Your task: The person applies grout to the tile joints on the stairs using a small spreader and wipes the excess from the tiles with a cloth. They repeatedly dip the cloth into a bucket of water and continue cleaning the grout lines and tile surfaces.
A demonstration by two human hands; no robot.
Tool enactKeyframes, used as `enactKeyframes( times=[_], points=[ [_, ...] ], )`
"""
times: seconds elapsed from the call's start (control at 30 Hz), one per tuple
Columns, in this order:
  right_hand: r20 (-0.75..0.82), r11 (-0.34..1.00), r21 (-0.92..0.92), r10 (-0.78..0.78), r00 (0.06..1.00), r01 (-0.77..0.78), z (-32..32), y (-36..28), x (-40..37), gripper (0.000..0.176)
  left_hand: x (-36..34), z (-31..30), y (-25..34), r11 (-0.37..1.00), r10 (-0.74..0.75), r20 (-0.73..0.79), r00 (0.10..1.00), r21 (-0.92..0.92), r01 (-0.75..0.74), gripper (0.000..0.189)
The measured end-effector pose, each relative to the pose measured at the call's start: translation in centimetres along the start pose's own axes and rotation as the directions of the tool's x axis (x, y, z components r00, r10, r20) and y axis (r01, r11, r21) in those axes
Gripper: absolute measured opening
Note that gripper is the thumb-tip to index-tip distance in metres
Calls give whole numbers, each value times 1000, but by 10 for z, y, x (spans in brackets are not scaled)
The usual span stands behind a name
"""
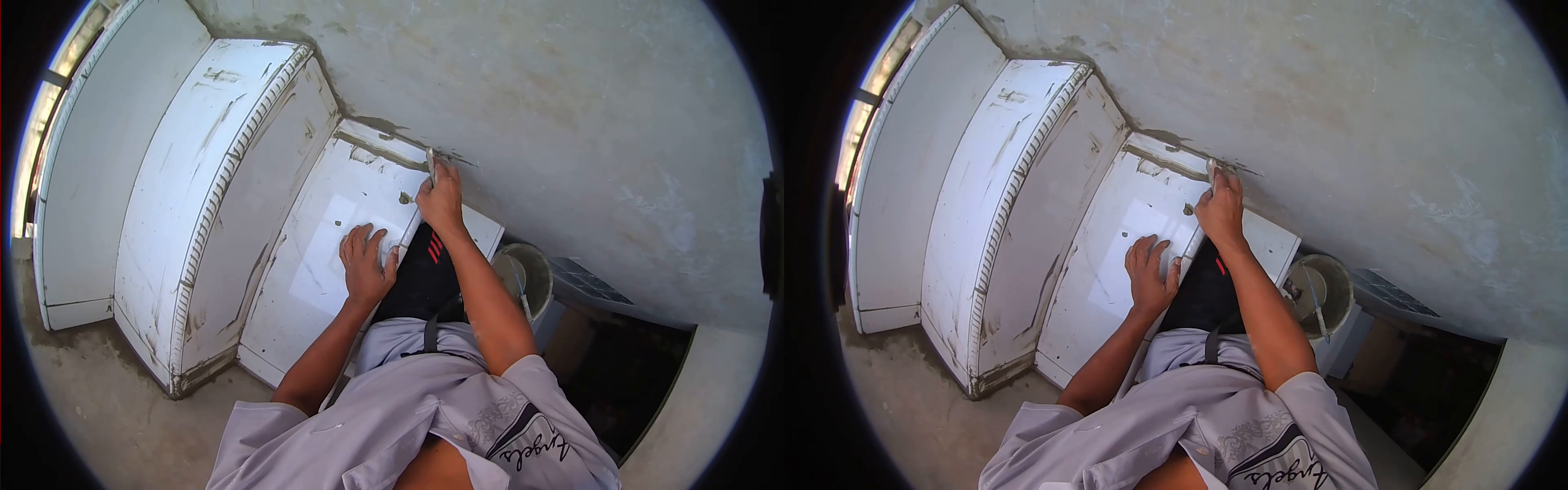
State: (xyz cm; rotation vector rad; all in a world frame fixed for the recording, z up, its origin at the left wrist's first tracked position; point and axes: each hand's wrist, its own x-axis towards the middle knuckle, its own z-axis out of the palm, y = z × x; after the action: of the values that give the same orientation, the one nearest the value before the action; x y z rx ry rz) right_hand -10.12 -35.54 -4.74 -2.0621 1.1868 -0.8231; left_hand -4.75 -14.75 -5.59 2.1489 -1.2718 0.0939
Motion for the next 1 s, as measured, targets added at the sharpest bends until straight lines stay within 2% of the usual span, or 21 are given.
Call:
enactKeyframes(
  times=[0.07, 0.1, 0.13, 0.23, 0.33, 0.43, 0.53, 0.63, 0.73, 0.77, 0.87, 0.97, 1.0],
  points=[
    [-65, 995, 11, -96, 993, 96, -7, -17, 4, 55, -3, 0, 0, 1000, -11, -2, 1000, -10, 11, 42],
    [-21, 992, -67, -108, 994, 107, -18, -21, 5, 54, -4, 0, 0, 1000, -15, -6, 1000, -15, 15, 42],
    [7, 970, -158, -184, 983, 183, -21, -14, 6, 54, -1, 0, -1, 1000, -16, -17, 1000, -20, 16, 42],
    [89, 814, -419, -404, 911, 402, -26, 29, 8, 51, 1, -1, 0, 999, -27, -17, 1000, -30, 26, 42],
    [197, 745, -508, -389, 900, 433, -26, 51, 6, 51, 1, -3, 1, 999, -36, 0, 999, -21, 36, 43],
    [163, 779, -525, -303, 939, 343, -29, 48, -1, 45, 1, -3, 0, 998, -50, -1, 999, -23, 50, 43],
    [92, 884, -448, -108, 990, 138, -39, 42, -12, 50, 2, -2, 0, 999, -48, -15, 999, -25, 47, 43],
    [86, 991, -125, -45, 995, 56, -36, 57, -11, 54, 2, -2, 1, 998, -52, -13, 999, -19, 52, 42],
    [102, 997, -69, -19, 995, 26, -22, 39, -6, 53, 3, 0, 1, 999, -51, -15, 999, -9, 51, 43],
    [84, 989, -67, -129, 988, 135, -18, 29, -7, 53, 2, 0, 2, 999, -53, -11, 999, -14, 53, 43],
    [158, 960, -159, -207, 965, 232, -32, -2, -2, 52, 2, -1, 0, 998, -55, -9, 998, -21, 54, 44],
    [124, 925, -333, -147, 981, 181, -34, 1, 8, 47, 4, 0, 0, 998, -53, -20, 998, -21, 52, 44],
    [170, 902, -365, -179, 969, 231, -30, 4, 9, 46, 5, -2, 2, 999, -50, -18, 999, -16, 50, 44]
  ],
)
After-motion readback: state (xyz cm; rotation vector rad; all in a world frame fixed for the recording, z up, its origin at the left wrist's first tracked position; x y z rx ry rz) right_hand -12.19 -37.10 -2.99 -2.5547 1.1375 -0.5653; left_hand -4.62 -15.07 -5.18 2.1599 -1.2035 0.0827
